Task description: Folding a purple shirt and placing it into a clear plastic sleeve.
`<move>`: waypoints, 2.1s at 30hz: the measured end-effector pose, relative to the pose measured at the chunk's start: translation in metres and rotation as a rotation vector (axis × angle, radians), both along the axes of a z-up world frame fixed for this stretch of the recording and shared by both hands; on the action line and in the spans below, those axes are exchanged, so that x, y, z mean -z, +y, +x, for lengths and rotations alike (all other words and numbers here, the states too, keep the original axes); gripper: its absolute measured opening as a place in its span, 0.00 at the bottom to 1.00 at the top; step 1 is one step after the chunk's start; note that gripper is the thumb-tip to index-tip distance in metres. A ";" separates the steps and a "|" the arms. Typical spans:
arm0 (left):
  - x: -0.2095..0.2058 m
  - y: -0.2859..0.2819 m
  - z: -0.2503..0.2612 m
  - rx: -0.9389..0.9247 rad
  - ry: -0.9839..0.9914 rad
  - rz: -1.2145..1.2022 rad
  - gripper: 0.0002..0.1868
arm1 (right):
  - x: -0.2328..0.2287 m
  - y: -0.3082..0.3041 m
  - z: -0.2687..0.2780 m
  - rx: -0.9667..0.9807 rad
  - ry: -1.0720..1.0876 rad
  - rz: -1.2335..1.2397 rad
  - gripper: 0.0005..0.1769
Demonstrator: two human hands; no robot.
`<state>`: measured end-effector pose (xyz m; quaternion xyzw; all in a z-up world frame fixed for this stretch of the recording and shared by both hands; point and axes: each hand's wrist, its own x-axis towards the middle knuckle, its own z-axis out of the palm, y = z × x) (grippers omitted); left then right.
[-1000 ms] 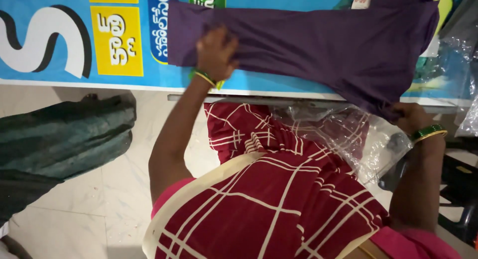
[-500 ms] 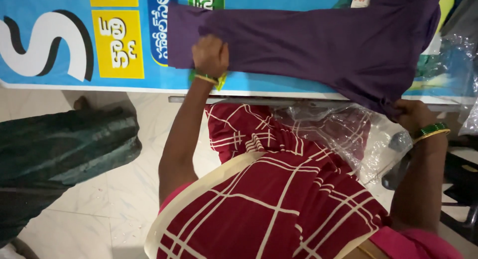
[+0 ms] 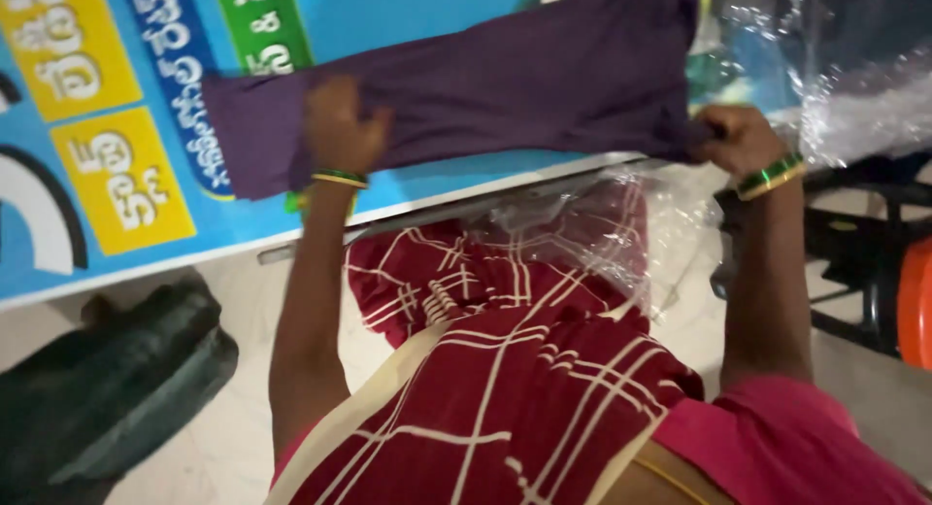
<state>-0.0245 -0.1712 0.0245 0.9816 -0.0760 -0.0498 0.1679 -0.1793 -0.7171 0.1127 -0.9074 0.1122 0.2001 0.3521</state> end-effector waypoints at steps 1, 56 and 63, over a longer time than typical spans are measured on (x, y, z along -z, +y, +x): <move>-0.004 -0.022 -0.008 0.167 -0.060 -0.320 0.38 | 0.000 -0.002 0.011 -0.025 -0.059 0.072 0.19; 0.081 -0.294 0.115 -0.124 0.465 -1.428 0.17 | 0.099 -0.012 0.242 -0.052 -0.172 0.484 0.17; 0.031 -0.288 0.121 0.093 -0.196 -1.024 0.14 | 0.106 -0.015 0.253 0.066 -0.488 0.005 0.17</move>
